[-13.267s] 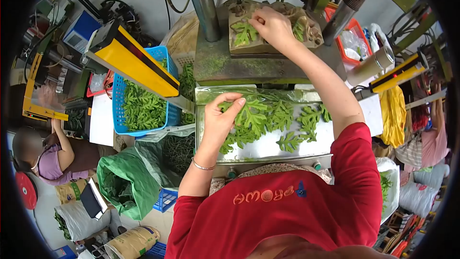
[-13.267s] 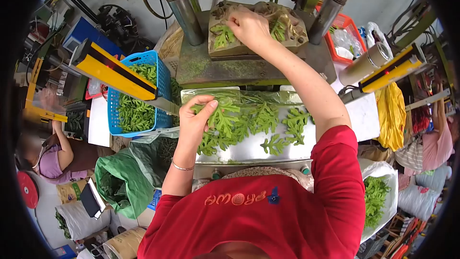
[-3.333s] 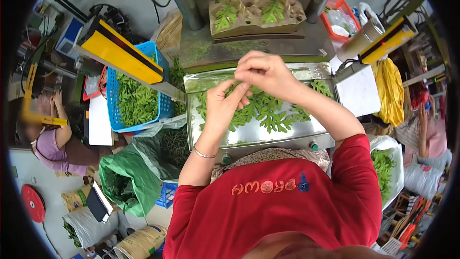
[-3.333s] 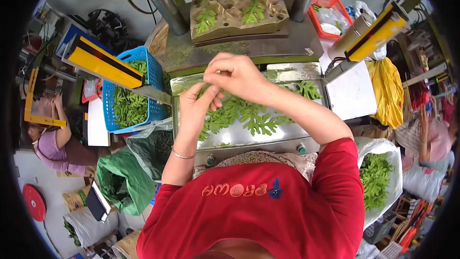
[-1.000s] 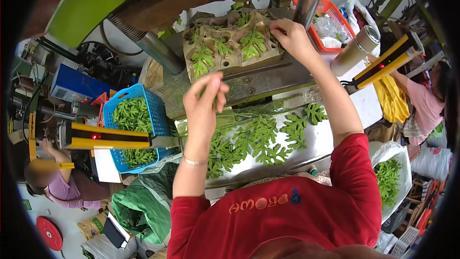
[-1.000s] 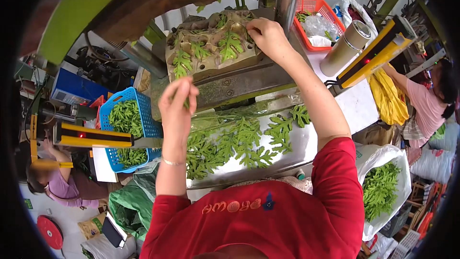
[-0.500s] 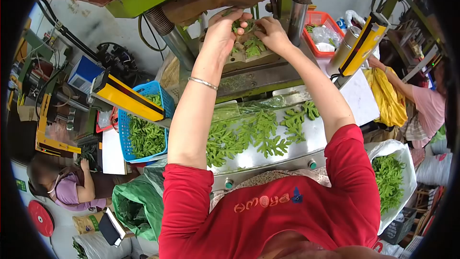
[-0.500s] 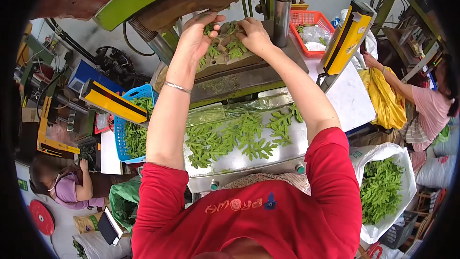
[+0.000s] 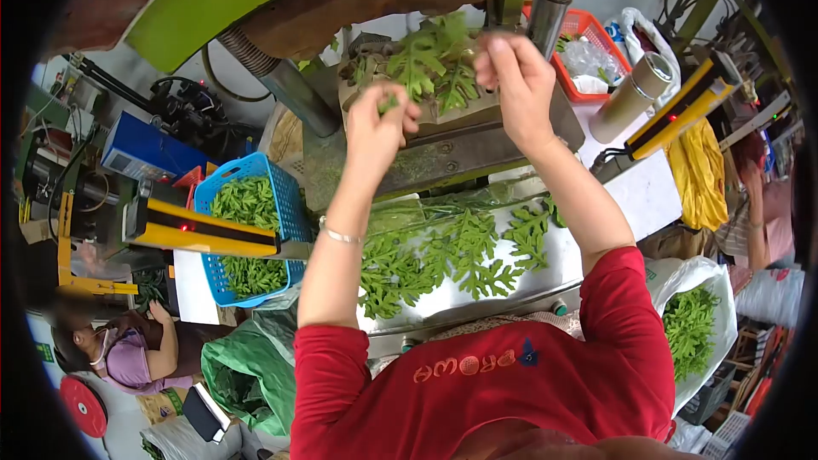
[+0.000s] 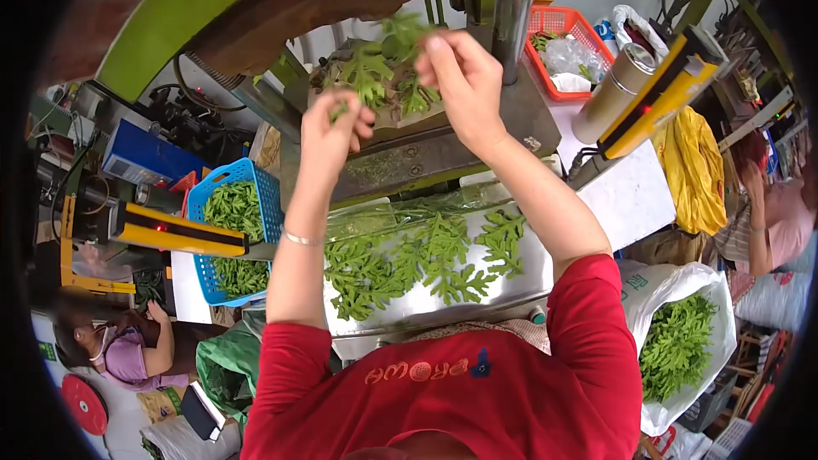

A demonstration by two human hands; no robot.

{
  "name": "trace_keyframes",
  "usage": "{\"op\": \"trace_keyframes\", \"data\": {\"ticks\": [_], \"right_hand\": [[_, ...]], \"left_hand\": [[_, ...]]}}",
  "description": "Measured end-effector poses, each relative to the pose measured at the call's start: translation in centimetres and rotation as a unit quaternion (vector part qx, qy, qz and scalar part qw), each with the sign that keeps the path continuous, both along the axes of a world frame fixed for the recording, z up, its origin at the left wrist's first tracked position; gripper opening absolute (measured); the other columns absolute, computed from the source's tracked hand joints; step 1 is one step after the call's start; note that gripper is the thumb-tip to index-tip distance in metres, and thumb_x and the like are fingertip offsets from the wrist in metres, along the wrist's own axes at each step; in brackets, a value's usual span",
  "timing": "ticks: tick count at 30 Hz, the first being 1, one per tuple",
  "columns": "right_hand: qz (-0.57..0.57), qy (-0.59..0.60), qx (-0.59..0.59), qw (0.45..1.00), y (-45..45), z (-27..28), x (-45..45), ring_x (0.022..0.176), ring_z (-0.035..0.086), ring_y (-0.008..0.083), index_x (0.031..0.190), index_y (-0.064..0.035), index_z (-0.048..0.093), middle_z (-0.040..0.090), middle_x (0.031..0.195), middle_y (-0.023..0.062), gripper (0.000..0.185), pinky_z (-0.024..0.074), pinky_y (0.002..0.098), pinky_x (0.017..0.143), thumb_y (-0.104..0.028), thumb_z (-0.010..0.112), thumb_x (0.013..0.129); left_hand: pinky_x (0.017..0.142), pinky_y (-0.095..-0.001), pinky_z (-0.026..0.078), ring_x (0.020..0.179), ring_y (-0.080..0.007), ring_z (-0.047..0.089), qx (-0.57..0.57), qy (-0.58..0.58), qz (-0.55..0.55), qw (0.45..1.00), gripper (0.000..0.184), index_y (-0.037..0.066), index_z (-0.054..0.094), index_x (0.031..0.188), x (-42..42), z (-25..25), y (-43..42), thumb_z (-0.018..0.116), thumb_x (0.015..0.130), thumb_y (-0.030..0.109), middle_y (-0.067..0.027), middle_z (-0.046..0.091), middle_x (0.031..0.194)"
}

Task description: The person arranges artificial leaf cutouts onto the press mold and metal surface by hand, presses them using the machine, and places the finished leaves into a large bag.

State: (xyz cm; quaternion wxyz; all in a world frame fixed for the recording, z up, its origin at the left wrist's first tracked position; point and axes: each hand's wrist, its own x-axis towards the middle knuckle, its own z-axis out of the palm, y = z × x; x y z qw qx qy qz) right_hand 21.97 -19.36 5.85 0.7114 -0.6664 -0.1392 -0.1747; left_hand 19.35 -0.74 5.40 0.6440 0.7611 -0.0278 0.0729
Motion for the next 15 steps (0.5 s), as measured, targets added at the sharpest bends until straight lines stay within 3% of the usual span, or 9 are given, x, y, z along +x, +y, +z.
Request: {"op": "trace_keyframes", "data": {"ticks": [4,9,15], "right_hand": [[0.071,-0.065,0.176,0.980,3.3,1.9,2.8,0.065,0.060,0.0151,0.100,0.0018,0.055,0.061,0.079,0.0114,0.017,0.0461,0.0219,0.062,0.000,0.044,0.088],[0.099,-0.032,0.299,0.949,4.0,2.2,2.8,0.069,0.061,0.0163,0.102,0.0025,0.053,0.061,0.074,0.0113,0.018,0.0455,0.0219,0.060,0.002,0.043,0.086],[0.163,0.012,0.286,0.944,6.4,2.3,5.6,0.065,0.058,0.0138,0.096,0.0014,0.056,0.060,0.070,0.0084,0.015,0.0429,0.0215,0.056,0.000,0.045,0.086]], "left_hand": [[0.044,-0.0178,0.037,0.056,-0.0098,0.054,-0.086,0.000,-0.023,0.996,0.011,0.002,0.055,0.099,-1.6,-1.1,0.2,0.050,0.090,0.005,-0.0077,0.062,0.074],[0.043,-0.0173,0.036,0.054,-0.0090,0.052,-0.085,0.005,-0.049,0.995,0.009,0.004,0.056,0.098,-0.6,-1.6,-0.3,0.050,0.090,0.006,-0.0060,0.060,0.071],[0.042,-0.0194,0.035,0.051,-0.0110,0.053,-0.098,0.007,-0.037,0.995,0.009,0.004,0.055,0.092,-0.6,-1.7,-0.9,0.049,0.086,0.003,-0.0061,0.061,0.068]]}}
